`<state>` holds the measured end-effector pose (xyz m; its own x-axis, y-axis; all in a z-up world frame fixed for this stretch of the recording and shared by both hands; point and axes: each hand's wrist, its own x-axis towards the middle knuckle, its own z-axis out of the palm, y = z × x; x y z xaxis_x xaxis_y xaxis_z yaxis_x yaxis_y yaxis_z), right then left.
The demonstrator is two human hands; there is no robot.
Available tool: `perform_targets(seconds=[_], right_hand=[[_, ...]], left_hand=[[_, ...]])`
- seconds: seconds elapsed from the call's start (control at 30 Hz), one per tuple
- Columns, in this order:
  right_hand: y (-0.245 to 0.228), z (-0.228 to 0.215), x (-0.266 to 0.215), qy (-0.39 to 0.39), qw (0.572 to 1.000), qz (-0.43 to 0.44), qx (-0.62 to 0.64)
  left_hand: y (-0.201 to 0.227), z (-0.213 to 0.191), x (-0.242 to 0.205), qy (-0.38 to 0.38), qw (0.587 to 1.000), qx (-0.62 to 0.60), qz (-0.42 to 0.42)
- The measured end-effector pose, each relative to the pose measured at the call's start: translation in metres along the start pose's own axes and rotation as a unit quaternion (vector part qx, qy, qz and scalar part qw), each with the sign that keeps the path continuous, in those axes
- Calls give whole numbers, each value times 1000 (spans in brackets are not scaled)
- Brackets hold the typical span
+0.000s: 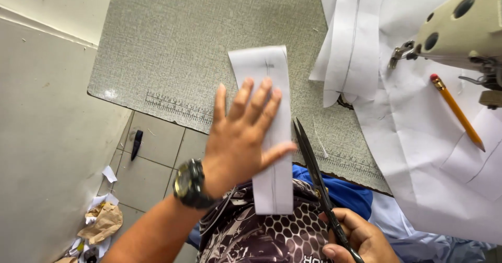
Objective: Cutting fabric or paper patterns for sewing garments.
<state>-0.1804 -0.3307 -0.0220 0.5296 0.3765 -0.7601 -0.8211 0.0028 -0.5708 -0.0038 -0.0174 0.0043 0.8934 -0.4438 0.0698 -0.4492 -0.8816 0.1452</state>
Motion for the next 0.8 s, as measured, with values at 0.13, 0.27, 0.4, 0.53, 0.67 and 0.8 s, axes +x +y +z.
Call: perform_targets(seconds=[0.13, 0.27, 0.4, 0.53, 0.67, 0.8], right_hand=[[-11, 9, -5, 31, 999, 7, -15], [-15, 16, -7, 35, 999, -7, -22], [-11, 12, -10, 32, 999, 2, -14], [12, -9, -23, 79, 995, 39, -40], [7, -2, -36, 145, 986, 61, -50], [17, -5, -38, 114, 990, 57, -56]], left_hand=[[30, -17, -30, 32, 997, -72, 14], [39, -21, -37, 19, 997, -64, 24], [36, -4, -35, 52, 993, -103, 18], [38, 4, -38, 84, 990, -109, 11], [51, -10, -41, 117, 986, -117, -8], [62, -22, -43, 132, 977, -166, -38]])
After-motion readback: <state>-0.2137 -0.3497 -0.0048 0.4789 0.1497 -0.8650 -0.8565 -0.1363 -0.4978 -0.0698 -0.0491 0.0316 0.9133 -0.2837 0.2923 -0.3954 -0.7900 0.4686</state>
